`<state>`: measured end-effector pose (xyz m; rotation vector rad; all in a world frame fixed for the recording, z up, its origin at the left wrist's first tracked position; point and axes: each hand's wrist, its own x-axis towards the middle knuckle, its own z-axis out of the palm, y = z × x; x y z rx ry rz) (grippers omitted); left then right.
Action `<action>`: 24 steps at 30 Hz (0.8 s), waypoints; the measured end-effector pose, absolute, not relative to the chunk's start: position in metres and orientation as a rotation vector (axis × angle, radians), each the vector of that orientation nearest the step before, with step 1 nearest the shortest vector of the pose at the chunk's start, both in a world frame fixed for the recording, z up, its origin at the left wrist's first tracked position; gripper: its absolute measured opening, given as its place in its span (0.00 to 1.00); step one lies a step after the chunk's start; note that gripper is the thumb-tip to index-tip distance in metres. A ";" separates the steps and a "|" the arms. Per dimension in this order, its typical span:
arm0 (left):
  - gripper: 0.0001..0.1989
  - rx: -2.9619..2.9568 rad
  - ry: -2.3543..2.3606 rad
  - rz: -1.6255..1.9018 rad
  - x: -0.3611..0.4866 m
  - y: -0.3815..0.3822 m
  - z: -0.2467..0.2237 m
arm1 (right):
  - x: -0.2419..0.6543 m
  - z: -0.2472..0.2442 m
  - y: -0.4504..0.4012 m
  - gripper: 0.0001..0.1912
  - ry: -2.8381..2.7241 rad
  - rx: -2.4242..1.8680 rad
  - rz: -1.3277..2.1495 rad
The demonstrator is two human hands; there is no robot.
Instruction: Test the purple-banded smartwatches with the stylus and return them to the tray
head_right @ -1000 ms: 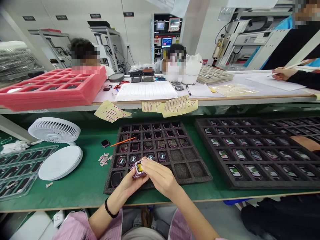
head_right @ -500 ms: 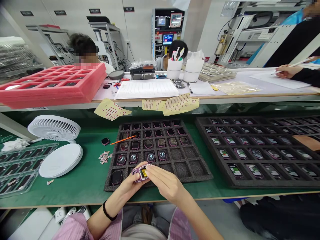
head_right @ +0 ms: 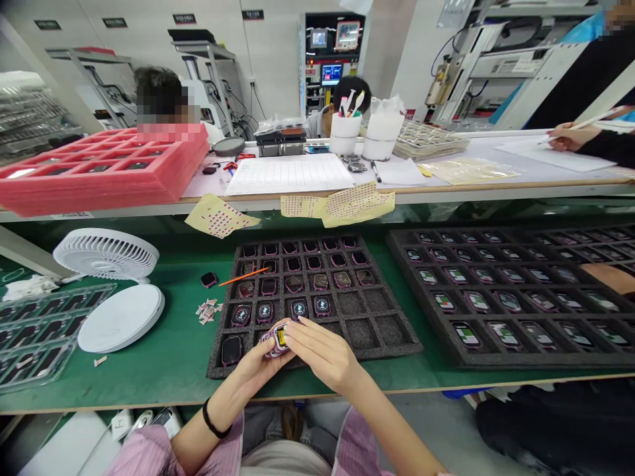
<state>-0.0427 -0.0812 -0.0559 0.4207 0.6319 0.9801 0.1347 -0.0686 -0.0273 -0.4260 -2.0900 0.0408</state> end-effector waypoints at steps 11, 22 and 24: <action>0.18 0.198 0.597 0.954 -0.036 -0.084 -0.056 | 0.130 -0.027 -0.065 0.29 -1.986 -0.473 0.211; 0.11 0.049 0.538 0.924 -0.034 -0.085 -0.053 | 0.128 -0.013 -0.067 0.26 -1.923 -0.516 0.235; 0.11 0.003 0.502 0.950 -0.033 -0.085 -0.051 | 0.126 -0.016 -0.068 0.27 -1.957 -0.499 0.207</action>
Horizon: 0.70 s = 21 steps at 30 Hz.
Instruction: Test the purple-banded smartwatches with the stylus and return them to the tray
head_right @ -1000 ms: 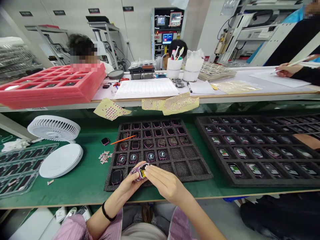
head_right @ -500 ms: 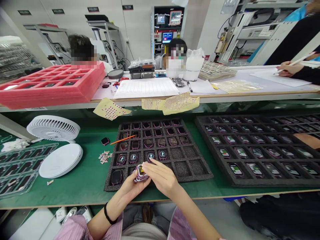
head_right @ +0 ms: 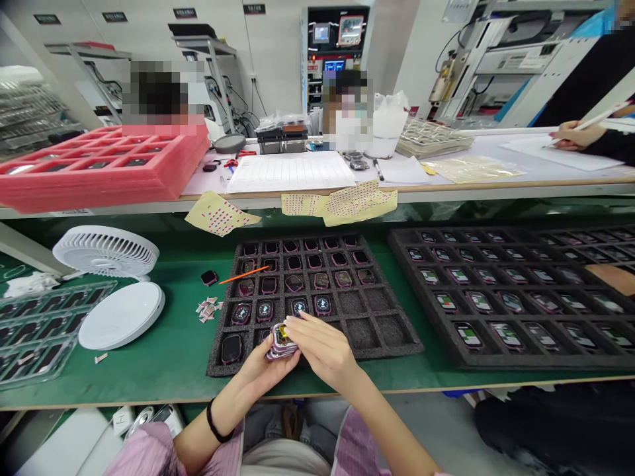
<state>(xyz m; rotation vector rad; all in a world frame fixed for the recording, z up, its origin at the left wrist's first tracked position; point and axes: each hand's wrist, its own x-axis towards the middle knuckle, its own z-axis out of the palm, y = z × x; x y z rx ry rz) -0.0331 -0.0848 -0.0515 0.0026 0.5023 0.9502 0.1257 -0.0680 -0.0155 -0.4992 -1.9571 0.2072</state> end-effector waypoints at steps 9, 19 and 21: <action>0.11 -0.076 0.466 0.984 -0.029 -0.086 -0.051 | 0.133 -0.016 -0.075 0.31 -2.239 -0.563 0.129; 0.09 0.065 0.513 0.990 -0.031 -0.086 -0.052 | 0.127 -0.009 -0.091 0.33 -2.323 -0.787 0.062; 0.11 0.128 0.540 0.990 -0.034 -0.086 -0.050 | 0.127 -0.011 -0.093 0.34 -2.307 -0.797 0.098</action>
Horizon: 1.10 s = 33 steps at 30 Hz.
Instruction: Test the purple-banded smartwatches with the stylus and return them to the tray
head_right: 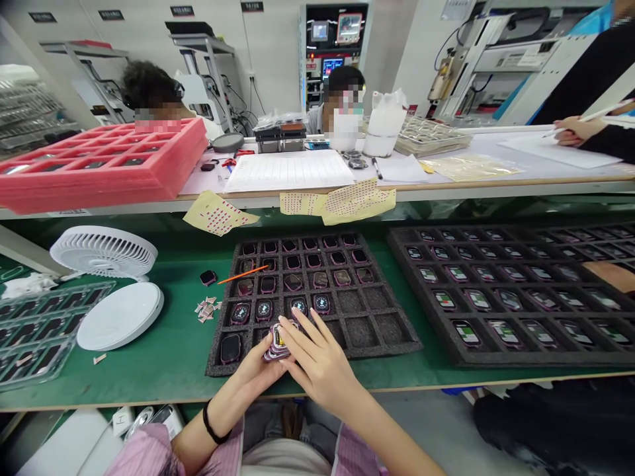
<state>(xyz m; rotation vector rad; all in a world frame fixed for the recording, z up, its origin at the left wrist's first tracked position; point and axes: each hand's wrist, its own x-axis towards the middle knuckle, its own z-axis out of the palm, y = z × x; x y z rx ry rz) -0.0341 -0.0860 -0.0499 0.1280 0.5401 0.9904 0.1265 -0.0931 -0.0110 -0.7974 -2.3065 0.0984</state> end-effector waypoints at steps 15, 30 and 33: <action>0.28 2.307 1.055 1.015 -0.070 -0.081 0.006 | 0.099 -0.028 -0.091 0.30 -1.292 -0.900 1.667; 0.36 2.150 1.228 0.865 -0.105 -0.097 0.003 | 0.041 -0.054 -0.083 0.27 -1.422 -1.018 1.485; 0.24 2.023 1.363 0.920 -0.142 -0.087 -0.001 | 0.042 -0.044 -0.073 0.24 -1.083 -0.915 1.795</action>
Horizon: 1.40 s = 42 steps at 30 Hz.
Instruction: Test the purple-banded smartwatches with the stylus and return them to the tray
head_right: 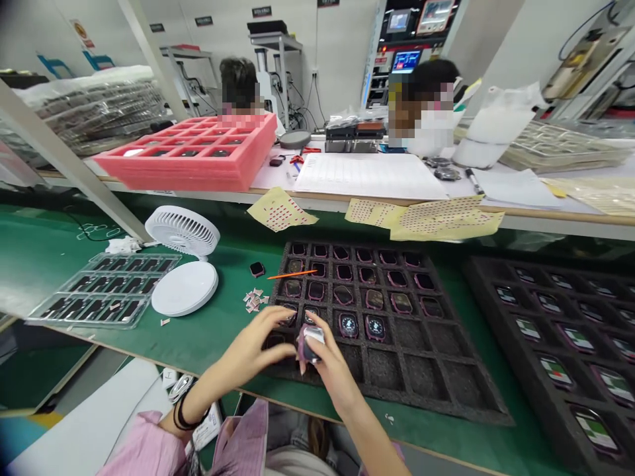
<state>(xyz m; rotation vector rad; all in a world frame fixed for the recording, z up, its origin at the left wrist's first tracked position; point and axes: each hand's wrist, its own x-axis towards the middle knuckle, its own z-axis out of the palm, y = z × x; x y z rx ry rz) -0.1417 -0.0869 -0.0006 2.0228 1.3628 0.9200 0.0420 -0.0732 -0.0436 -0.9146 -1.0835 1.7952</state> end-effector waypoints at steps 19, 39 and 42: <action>0.04 1.867 1.928 0.651 -0.208 -0.021 -0.036 | 0.049 -0.014 -0.058 0.24 -0.534 -0.697 2.109; 0.13 2.471 0.747 0.669 -0.146 -0.051 0.037 | 0.057 0.000 -0.065 0.27 -0.680 -0.683 2.187; 0.13 2.443 0.695 0.660 -0.147 -0.050 0.038 | 0.055 -0.003 -0.066 0.27 -0.667 -0.661 2.222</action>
